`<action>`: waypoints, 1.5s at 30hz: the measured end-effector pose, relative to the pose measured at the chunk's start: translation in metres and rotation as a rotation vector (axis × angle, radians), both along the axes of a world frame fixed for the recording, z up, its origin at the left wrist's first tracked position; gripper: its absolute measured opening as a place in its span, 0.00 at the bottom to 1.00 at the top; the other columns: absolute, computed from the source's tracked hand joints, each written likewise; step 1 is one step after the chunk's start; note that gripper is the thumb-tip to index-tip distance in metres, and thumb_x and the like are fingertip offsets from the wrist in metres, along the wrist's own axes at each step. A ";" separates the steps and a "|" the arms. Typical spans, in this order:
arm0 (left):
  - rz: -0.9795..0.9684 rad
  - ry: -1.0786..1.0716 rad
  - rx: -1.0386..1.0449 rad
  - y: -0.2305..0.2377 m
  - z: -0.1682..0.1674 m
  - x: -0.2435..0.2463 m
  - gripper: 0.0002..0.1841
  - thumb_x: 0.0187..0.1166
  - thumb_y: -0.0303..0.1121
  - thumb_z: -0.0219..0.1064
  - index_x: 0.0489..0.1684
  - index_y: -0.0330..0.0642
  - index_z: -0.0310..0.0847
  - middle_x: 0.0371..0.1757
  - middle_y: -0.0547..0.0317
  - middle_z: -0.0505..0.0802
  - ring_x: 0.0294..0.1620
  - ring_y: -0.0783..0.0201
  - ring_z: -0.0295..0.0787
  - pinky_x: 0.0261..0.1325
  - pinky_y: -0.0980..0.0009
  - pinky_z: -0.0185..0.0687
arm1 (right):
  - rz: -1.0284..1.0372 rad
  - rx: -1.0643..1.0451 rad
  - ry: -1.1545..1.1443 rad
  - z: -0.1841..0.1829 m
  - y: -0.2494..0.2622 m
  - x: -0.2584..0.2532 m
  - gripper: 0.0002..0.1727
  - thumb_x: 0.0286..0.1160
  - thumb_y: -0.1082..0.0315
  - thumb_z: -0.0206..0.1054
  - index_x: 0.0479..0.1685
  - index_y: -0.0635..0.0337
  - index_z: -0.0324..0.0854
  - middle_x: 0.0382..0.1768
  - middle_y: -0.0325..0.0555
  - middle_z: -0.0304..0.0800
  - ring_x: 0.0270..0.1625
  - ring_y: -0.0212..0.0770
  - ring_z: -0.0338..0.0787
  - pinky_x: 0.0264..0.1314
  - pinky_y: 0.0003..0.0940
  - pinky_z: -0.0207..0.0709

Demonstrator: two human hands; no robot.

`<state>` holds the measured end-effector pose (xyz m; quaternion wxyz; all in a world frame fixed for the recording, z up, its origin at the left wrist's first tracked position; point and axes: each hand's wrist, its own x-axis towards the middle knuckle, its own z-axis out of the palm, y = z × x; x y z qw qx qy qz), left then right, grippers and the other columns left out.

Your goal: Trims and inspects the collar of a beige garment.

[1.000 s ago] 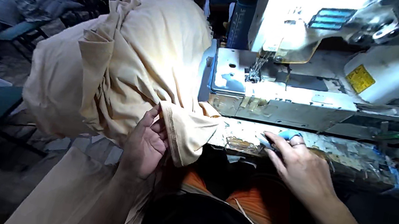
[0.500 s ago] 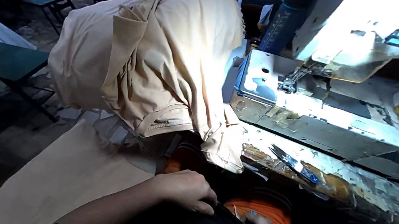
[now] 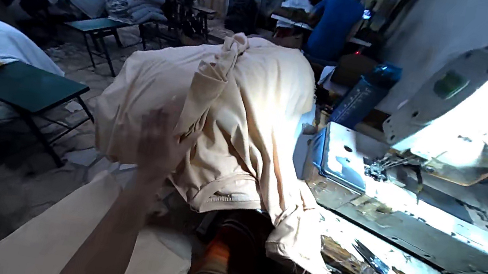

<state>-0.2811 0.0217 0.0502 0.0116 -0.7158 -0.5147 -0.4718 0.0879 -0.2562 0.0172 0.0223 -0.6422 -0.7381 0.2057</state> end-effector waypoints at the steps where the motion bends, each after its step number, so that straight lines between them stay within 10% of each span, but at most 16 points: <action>1: 0.006 -0.047 -0.076 0.019 0.009 0.007 0.27 0.79 0.40 0.74 0.71 0.32 0.79 0.61 0.28 0.88 0.59 0.29 0.87 0.58 0.30 0.80 | 0.048 0.079 0.018 0.025 0.000 -0.003 0.20 0.79 0.60 0.72 0.65 0.62 0.88 0.52 0.72 0.90 0.51 0.72 0.91 0.51 0.71 0.82; 3: -0.079 -0.254 0.022 0.035 0.040 0.028 0.12 0.83 0.33 0.67 0.45 0.30 0.86 0.34 0.39 0.90 0.32 0.47 0.87 0.37 0.47 0.82 | 0.137 0.358 0.163 0.063 0.015 -0.013 0.17 0.80 0.58 0.70 0.59 0.58 0.91 0.50 0.58 0.94 0.47 0.56 0.95 0.50 0.56 0.86; 5: -0.366 -0.337 0.233 0.008 0.074 0.058 0.08 0.82 0.30 0.66 0.42 0.32 0.86 0.38 0.55 0.89 0.37 0.73 0.85 0.44 0.75 0.82 | 0.127 0.503 0.551 0.068 0.057 -0.020 0.21 0.88 0.52 0.59 0.64 0.55 0.87 0.58 0.42 0.94 0.57 0.35 0.92 0.62 0.33 0.87; 8: -0.913 -0.086 0.375 -0.041 0.067 0.106 0.10 0.76 0.38 0.70 0.40 0.40 0.91 0.56 0.51 0.89 0.65 0.61 0.83 0.70 0.64 0.79 | -0.077 0.282 1.514 0.041 0.118 -0.024 0.44 0.79 0.26 0.49 0.74 0.56 0.78 0.64 0.47 0.91 0.65 0.45 0.92 0.66 0.45 0.87; 11: -1.068 0.140 0.233 -0.048 -0.003 0.129 0.08 0.75 0.39 0.68 0.40 0.47 0.90 0.52 0.56 0.94 0.62 0.58 0.88 0.66 0.59 0.82 | -0.338 0.225 1.987 0.015 0.124 -0.025 0.40 0.80 0.24 0.42 0.60 0.45 0.85 0.51 0.39 0.95 0.56 0.35 0.94 0.59 0.39 0.89; 14: -1.008 -0.017 0.019 -0.045 -0.019 0.109 0.09 0.66 0.30 0.68 0.39 0.40 0.91 0.39 0.58 0.96 0.43 0.68 0.93 0.49 0.69 0.88 | -0.295 0.363 1.633 -0.018 0.121 -0.023 0.41 0.78 0.33 0.61 0.76 0.58 0.68 0.58 0.40 0.91 0.57 0.35 0.93 0.61 0.33 0.88; 17: -0.639 -0.628 -0.028 -0.020 0.027 0.051 0.10 0.85 0.33 0.58 0.50 0.48 0.87 0.48 0.77 0.93 0.50 0.88 0.86 0.57 0.86 0.82 | -0.098 0.543 0.928 -0.033 0.120 -0.023 0.48 0.74 0.41 0.71 0.86 0.67 0.64 0.73 0.46 0.84 0.73 0.34 0.84 0.79 0.33 0.76; 21: -0.329 -1.277 0.083 0.032 0.022 -0.029 0.24 0.96 0.44 0.33 0.80 0.43 0.63 0.68 0.57 0.85 0.69 0.65 0.83 0.71 0.60 0.82 | -0.018 0.759 0.168 -0.064 0.123 -0.036 0.31 0.76 0.47 0.69 0.79 0.46 0.80 0.73 0.61 0.83 0.74 0.64 0.82 0.70 0.61 0.79; 25: -0.352 -1.563 -0.341 -0.011 -0.051 -0.002 0.36 0.88 0.67 0.30 0.85 0.57 0.63 0.77 0.60 0.82 0.77 0.59 0.78 0.75 0.47 0.77 | 0.007 0.851 0.135 -0.052 0.124 -0.043 0.20 0.72 0.51 0.69 0.60 0.43 0.92 0.64 0.56 0.90 0.67 0.65 0.84 0.63 0.65 0.72; 29: -0.340 -1.251 -0.501 -0.047 -0.078 0.025 0.28 0.92 0.44 0.52 0.88 0.44 0.55 0.73 0.55 0.82 0.70 0.64 0.83 0.71 0.58 0.82 | 0.254 0.911 0.244 -0.002 0.153 -0.079 0.15 0.81 0.53 0.66 0.54 0.46 0.93 0.56 0.49 0.94 0.63 0.47 0.89 0.69 0.45 0.78; 34: -0.294 -1.046 -0.544 -0.063 -0.099 0.052 0.50 0.66 0.26 0.81 0.88 0.29 0.46 0.72 0.40 0.81 0.69 0.64 0.85 0.71 0.68 0.83 | 0.495 0.793 0.646 0.000 0.213 -0.129 0.17 0.74 0.75 0.55 0.37 0.61 0.93 0.39 0.46 0.94 0.46 0.31 0.90 0.53 0.23 0.80; 37: -0.314 -1.170 -0.368 -0.058 -0.099 0.054 0.33 0.69 0.20 0.70 0.75 0.22 0.59 0.54 0.49 0.88 0.52 0.69 0.90 0.60 0.71 0.87 | 0.383 0.551 1.003 0.010 0.207 -0.148 0.20 0.89 0.64 0.51 0.45 0.64 0.90 0.38 0.38 0.95 0.38 0.24 0.90 0.44 0.24 0.86; 41: -0.306 -1.191 -0.166 -0.064 -0.101 0.046 0.12 0.78 0.20 0.56 0.57 0.29 0.74 0.44 0.70 0.90 0.48 0.78 0.90 0.58 0.72 0.89 | 0.329 0.785 0.196 0.009 0.232 -0.162 0.16 0.77 0.61 0.70 0.61 0.54 0.90 0.52 0.52 0.93 0.61 0.53 0.90 0.64 0.52 0.83; 45: -0.291 -1.193 -0.220 -0.051 -0.093 0.027 0.18 0.87 0.24 0.49 0.73 0.25 0.62 0.55 0.64 0.84 0.52 0.80 0.86 0.57 0.73 0.87 | 0.222 0.622 0.254 0.017 0.244 -0.175 0.14 0.82 0.70 0.61 0.54 0.64 0.91 0.47 0.59 0.94 0.55 0.56 0.93 0.63 0.54 0.81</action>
